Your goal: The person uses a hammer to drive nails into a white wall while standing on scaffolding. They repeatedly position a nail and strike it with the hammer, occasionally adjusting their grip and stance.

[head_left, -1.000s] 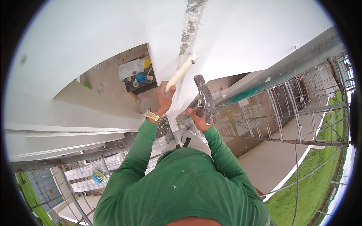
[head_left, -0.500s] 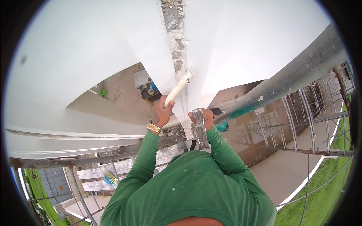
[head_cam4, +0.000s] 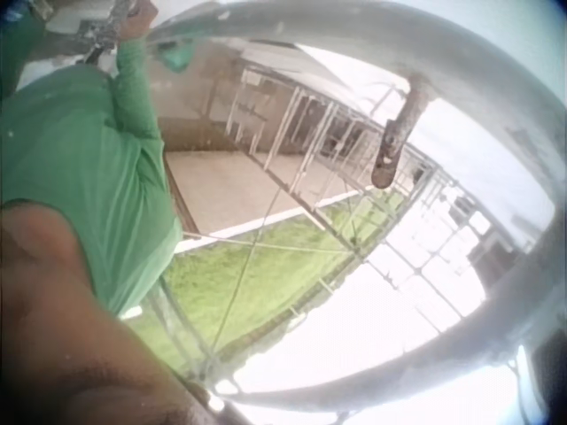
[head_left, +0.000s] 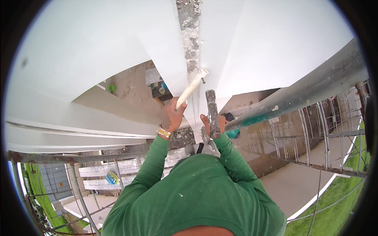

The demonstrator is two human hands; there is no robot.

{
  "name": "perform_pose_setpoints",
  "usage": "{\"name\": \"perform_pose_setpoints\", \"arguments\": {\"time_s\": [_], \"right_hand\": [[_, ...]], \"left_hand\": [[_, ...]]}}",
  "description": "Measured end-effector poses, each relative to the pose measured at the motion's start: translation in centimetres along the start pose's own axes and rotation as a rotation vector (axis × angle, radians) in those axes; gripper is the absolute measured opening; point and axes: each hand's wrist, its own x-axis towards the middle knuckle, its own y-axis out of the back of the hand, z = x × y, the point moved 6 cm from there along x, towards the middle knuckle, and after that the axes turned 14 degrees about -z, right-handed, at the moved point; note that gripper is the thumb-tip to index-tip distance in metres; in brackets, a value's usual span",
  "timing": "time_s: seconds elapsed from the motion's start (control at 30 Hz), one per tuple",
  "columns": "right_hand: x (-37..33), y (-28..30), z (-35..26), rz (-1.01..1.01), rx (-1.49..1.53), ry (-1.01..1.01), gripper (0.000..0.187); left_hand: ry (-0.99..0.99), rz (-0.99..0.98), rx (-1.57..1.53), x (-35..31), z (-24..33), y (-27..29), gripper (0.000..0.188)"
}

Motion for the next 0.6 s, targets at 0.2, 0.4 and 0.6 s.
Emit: {"name": "perform_pose_setpoints", "arguments": {"time_s": [0.2, 0.4, 0.6], "right_hand": [[1.5, 0.3, -0.7, 0.002, -0.036, -0.018, 0.040], [0.1, 0.4, 1.0, -0.032, 0.090, -0.045, 0.040], [-0.5, 0.5, -0.7, -0.105, 0.035, 0.071, 0.032]], "left_hand": [[-0.036, 0.036, 0.034, -0.1, 0.1, -0.2, 0.047], [-0.015, 0.002, 0.006, -0.7, -0.6, -1.0, 0.046], [-0.057, 0.029, 0.017, 0.0, -1.3, -1.0, 0.044]]}}
